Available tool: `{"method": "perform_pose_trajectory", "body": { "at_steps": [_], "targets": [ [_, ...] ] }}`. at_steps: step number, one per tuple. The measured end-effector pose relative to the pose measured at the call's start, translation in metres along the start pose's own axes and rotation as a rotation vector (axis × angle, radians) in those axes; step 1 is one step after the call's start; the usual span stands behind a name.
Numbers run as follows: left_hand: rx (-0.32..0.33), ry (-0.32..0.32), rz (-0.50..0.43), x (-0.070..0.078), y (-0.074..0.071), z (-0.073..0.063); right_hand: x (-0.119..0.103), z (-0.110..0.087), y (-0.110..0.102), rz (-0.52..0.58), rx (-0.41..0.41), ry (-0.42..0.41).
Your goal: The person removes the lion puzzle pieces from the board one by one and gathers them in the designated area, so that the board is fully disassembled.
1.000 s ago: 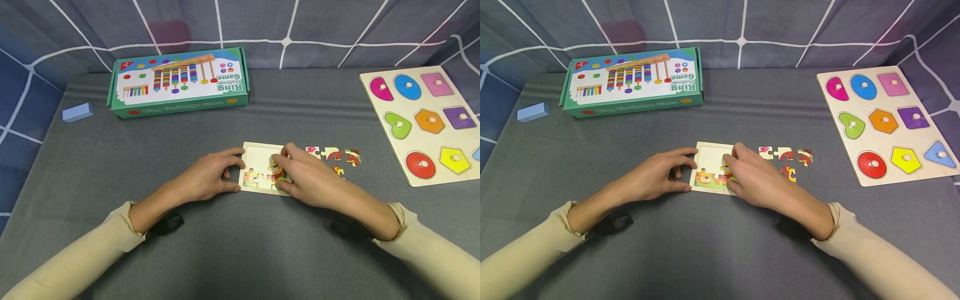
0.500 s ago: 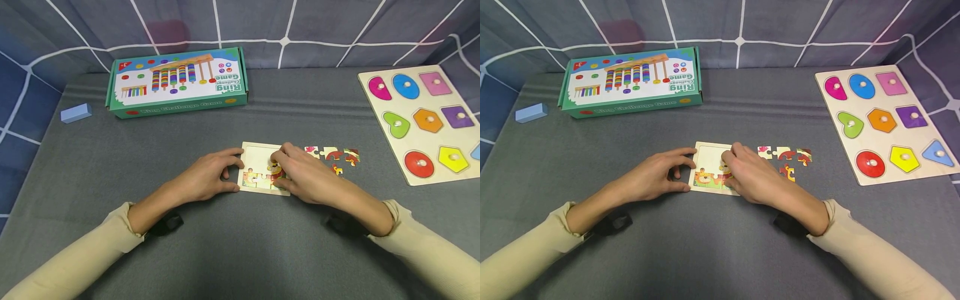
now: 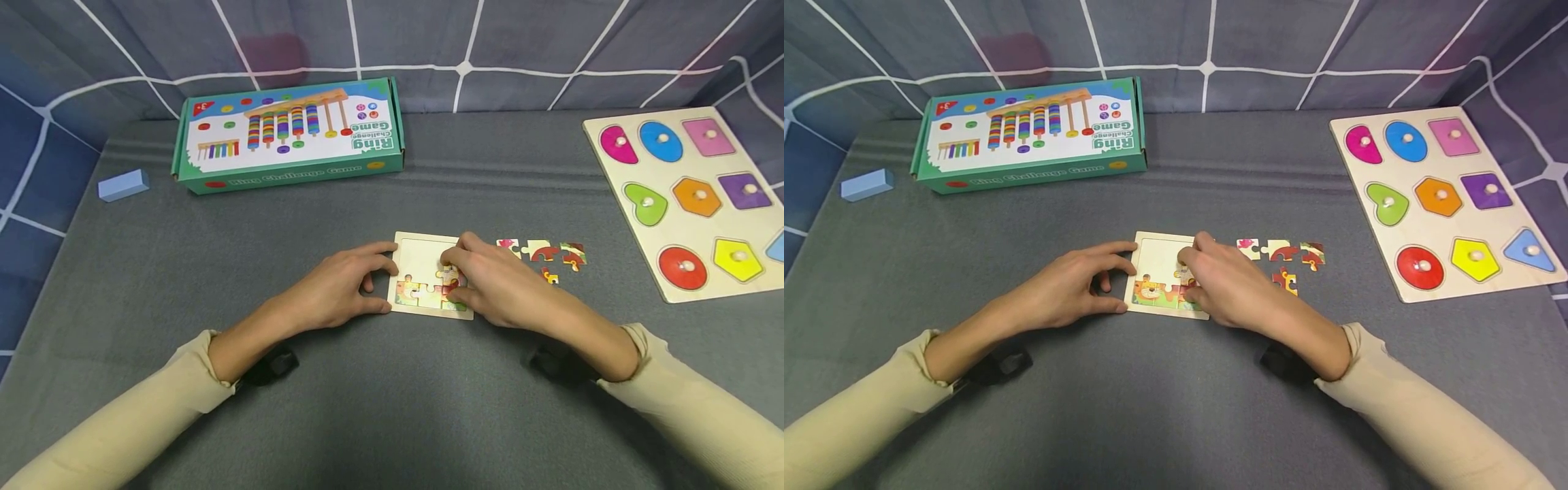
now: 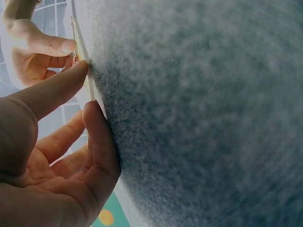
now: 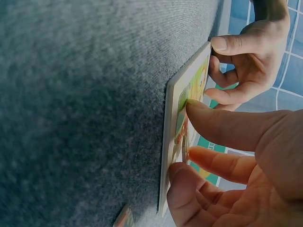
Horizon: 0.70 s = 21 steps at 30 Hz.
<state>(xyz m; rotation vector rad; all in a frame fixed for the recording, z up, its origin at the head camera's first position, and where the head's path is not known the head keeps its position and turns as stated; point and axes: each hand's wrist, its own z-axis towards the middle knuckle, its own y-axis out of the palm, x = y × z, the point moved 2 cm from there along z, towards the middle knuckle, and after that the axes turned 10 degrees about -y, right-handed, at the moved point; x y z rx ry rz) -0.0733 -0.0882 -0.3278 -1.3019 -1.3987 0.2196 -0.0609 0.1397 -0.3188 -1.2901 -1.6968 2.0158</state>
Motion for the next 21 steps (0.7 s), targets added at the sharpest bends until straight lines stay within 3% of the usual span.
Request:
{"method": "perform_pose_trajectory", "body": {
  "at_steps": [21],
  "targets": [
    [0.002, 0.005, 0.0, -0.0004, -0.0002, -0.0001, -0.0001, 0.0012, 0.0008, 0.001, 0.043, -0.009]
  ]
}}
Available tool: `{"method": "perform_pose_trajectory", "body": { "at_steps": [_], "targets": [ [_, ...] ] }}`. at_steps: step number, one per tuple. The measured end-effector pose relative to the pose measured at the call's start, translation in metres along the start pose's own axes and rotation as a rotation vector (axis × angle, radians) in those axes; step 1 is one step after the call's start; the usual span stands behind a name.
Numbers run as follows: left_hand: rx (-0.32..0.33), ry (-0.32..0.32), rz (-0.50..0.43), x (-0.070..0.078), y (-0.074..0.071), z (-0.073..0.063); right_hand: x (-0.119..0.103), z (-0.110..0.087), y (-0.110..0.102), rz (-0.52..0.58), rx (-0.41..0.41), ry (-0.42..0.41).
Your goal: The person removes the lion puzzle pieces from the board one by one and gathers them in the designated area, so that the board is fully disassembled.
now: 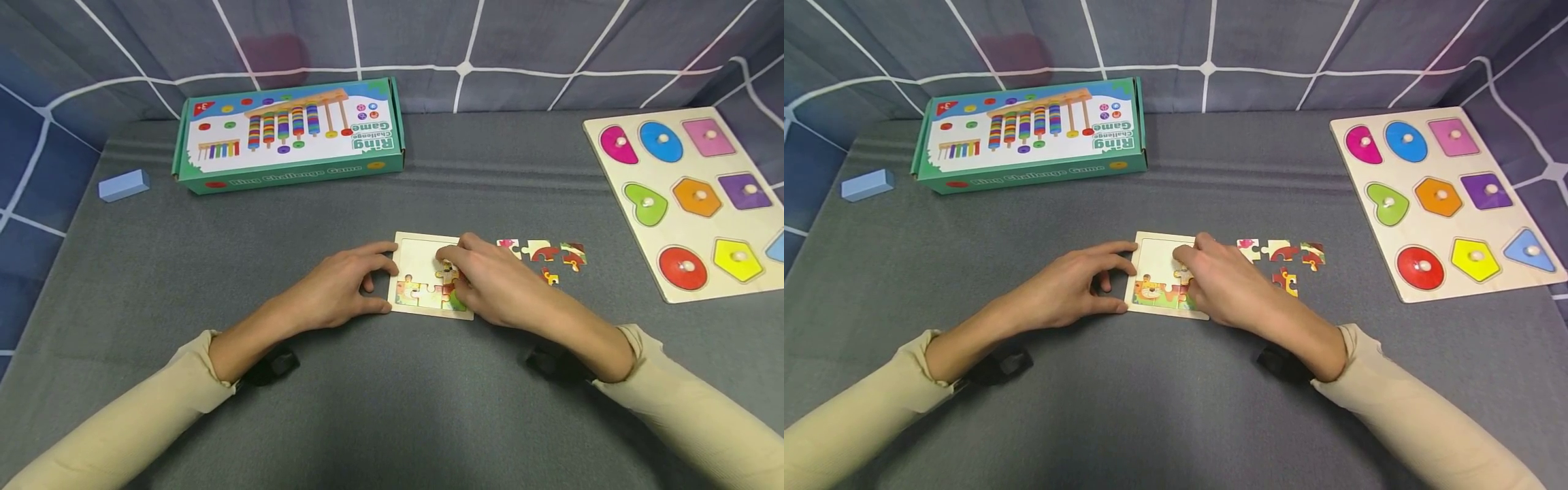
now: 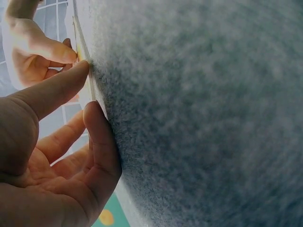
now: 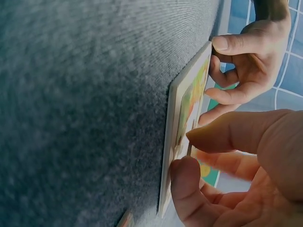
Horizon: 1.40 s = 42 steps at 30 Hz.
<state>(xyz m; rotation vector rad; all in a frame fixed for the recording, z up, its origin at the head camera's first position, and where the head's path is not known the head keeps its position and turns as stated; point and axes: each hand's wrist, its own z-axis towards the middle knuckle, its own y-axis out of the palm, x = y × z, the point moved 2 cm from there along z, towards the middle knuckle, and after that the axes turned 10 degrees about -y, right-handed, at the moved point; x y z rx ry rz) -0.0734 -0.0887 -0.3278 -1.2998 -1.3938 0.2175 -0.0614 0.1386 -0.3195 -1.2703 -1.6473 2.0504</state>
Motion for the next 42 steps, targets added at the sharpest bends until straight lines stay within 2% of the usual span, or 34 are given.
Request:
{"method": "perform_pose_trajectory", "body": {
  "at_steps": [6, 17, 28, 42],
  "targets": [
    [0.002, 0.004, 0.005, 0.001, 0.0, 0.0, 0.002, -0.004, -0.002, 0.039, 0.01, -0.033],
    [0.013, 0.005, 0.007, 0.001, 0.0, 0.001, 0.004, -0.01, -0.006, 0.055, 0.017, -0.009],
    [0.021, 0.006, -0.001, 0.001, 0.001, -0.001, 0.002, -0.016, -0.007, -0.038, 0.022, 0.039],
    [0.028, 0.002, -0.001, 0.0, 0.001, -0.001, 0.009, -0.034, -0.009, -0.056, 0.131, 0.041]
  ]
}}
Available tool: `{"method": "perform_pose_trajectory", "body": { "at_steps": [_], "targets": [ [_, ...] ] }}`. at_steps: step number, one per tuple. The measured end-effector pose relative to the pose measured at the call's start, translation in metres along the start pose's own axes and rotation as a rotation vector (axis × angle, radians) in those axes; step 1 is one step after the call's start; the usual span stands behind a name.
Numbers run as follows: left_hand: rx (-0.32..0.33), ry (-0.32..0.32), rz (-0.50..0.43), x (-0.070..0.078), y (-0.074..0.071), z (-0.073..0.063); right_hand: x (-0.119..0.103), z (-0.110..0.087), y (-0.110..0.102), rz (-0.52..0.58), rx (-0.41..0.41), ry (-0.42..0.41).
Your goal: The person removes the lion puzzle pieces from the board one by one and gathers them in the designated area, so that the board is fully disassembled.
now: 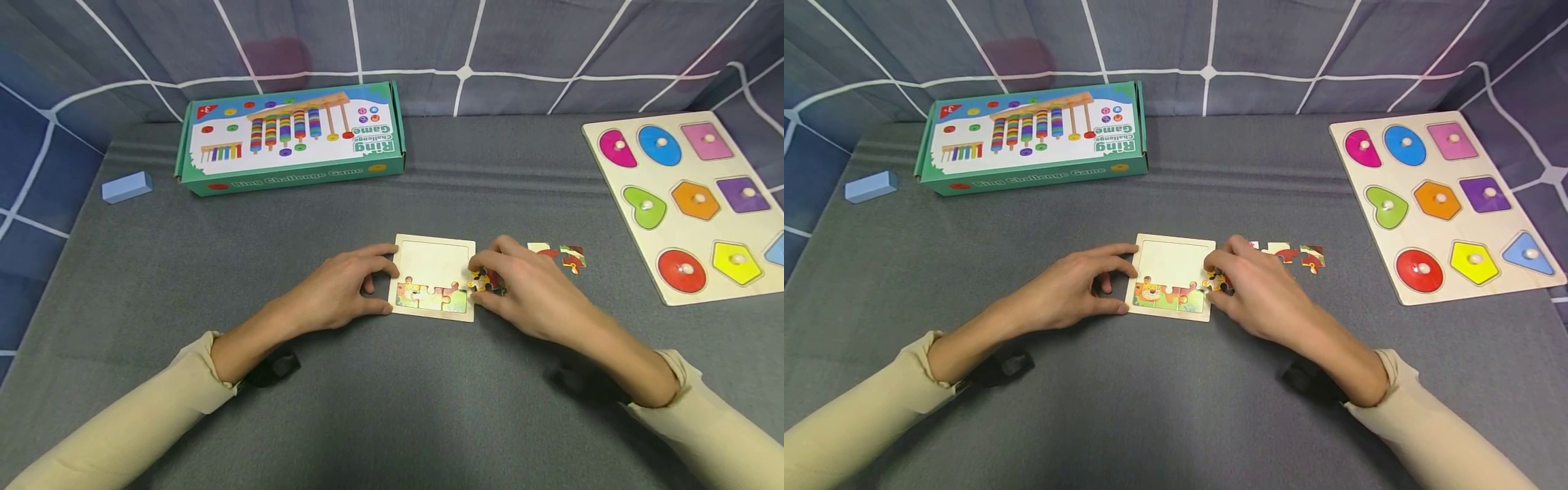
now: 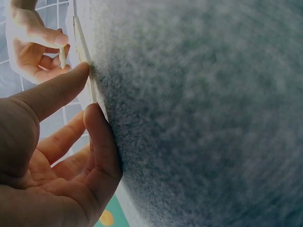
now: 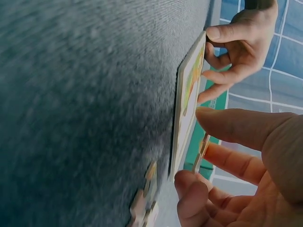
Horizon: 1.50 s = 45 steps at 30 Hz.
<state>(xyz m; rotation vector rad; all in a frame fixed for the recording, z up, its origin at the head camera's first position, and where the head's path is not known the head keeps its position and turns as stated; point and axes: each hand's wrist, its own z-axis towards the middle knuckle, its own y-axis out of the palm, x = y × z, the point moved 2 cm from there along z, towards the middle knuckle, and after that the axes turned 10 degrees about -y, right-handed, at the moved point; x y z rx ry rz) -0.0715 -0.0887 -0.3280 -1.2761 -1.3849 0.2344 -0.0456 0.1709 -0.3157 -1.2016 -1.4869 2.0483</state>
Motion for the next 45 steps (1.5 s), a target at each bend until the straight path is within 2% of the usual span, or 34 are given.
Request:
{"method": "perform_pose_trajectory", "body": {
  "at_steps": [8, 26, 33, 45],
  "targets": [
    [-0.002, -0.005, 0.007, 0.0, 0.0, 0.0, 0.013, -0.014, -0.01, 0.013, -0.017, 0.034],
    [-0.002, -0.004, 0.005, 0.001, 0.0, 0.0, 0.044, -0.066, -0.02, -0.068, 0.12, 0.131],
    [0.003, 0.002, 0.016, 0.001, 0.0, 0.0, 0.051, -0.079, -0.024, -0.108, 0.122, 0.191],
    [0.012, 0.01, 0.028, 0.002, 0.001, 0.0, 0.066, -0.091, -0.023, -0.115, 0.097, 0.244]
  ]
}}
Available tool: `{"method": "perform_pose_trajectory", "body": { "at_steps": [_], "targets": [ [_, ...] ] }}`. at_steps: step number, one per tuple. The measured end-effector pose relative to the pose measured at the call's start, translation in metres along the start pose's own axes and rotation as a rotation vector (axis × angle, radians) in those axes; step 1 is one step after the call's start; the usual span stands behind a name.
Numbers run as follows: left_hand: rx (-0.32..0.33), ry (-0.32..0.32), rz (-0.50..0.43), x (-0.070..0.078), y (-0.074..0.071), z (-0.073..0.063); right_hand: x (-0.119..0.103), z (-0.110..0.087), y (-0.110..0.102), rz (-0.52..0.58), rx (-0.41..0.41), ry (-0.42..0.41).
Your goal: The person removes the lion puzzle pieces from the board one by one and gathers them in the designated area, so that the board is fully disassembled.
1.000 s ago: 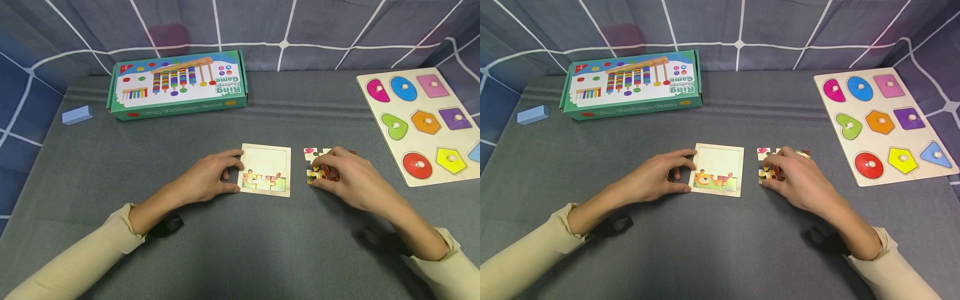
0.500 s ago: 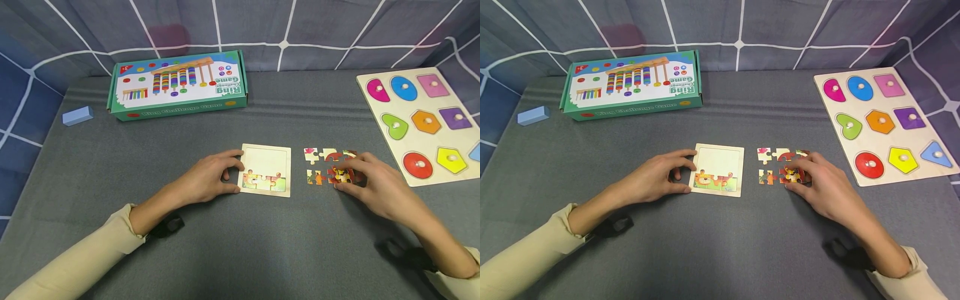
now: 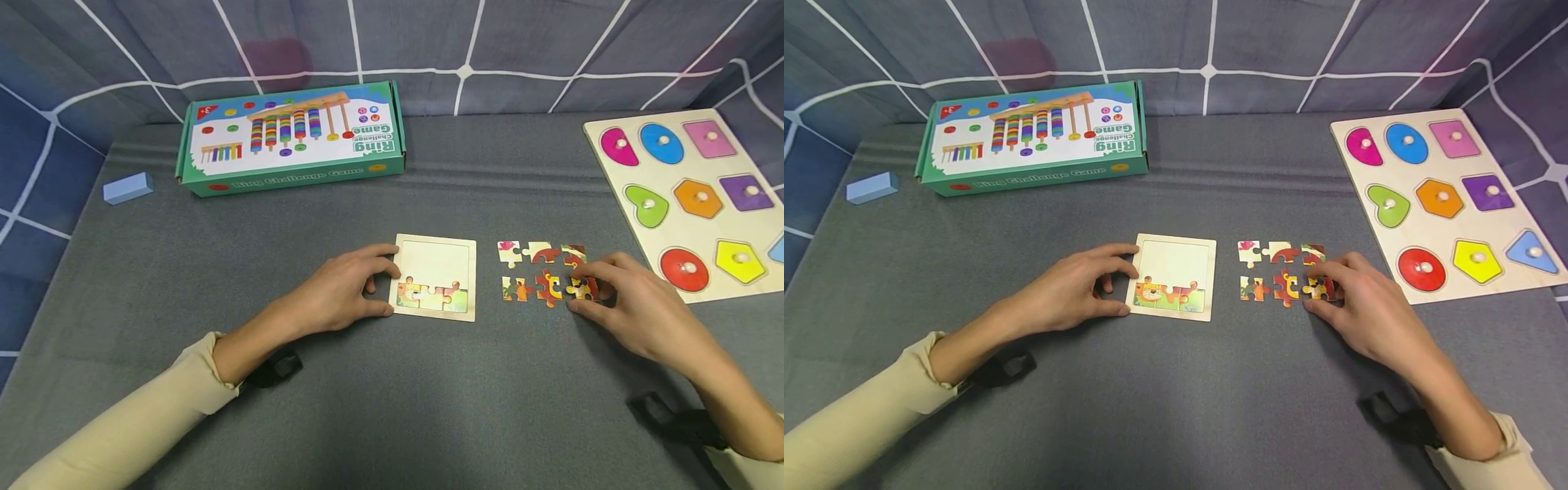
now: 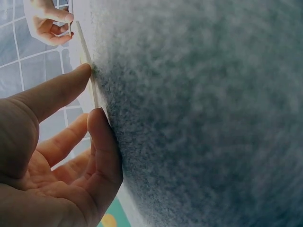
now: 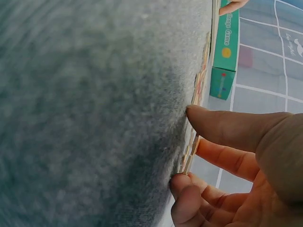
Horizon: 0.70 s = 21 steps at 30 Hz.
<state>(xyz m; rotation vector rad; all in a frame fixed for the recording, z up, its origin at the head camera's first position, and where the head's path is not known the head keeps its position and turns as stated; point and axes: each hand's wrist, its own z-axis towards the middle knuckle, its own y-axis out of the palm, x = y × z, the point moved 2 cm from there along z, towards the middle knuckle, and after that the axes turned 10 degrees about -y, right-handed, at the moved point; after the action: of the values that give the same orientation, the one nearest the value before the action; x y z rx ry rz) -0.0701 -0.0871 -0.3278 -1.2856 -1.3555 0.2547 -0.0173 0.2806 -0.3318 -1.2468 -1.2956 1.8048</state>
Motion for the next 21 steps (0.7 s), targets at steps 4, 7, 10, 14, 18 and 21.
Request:
{"method": "perform_pose_trajectory", "body": {
  "at_steps": [4, 7, 10, 14, 18, 21],
  "targets": [
    [0.008, -0.003, 0.002, 0.001, 0.0003, -0.0002, 0.0014, 0.0003, -0.0001, 0.002, -0.011, -0.001],
    [0.013, -0.004, -0.003, 0.0009, 0.0008, -0.0002, 0.0016, 0.0009, 0.0001, 0.006, -0.027, 0.0],
    [0.018, -0.007, -0.01, 0.001, 0.001, -0.0002, 0.0014, 0.0013, 0.0004, 0.006, -0.047, 0.009],
    [0.015, -0.013, -0.016, 0.001, 0.0009, -0.0001, 0.0004, 0.0012, 0.0008, 0.0, -0.067, 0.017],
    [0.008, -0.021, -0.029, 0.0008, 0.0005, -0.0003, -0.0001, 0.0005, 0.0014, -0.005, -0.067, 0.002],
    [0.005, -0.024, -0.042, 0.0007, 0.0002, -0.0005, 0.0, 0.0001, 0.0013, -0.011, -0.05, -0.017]
  ]
}}
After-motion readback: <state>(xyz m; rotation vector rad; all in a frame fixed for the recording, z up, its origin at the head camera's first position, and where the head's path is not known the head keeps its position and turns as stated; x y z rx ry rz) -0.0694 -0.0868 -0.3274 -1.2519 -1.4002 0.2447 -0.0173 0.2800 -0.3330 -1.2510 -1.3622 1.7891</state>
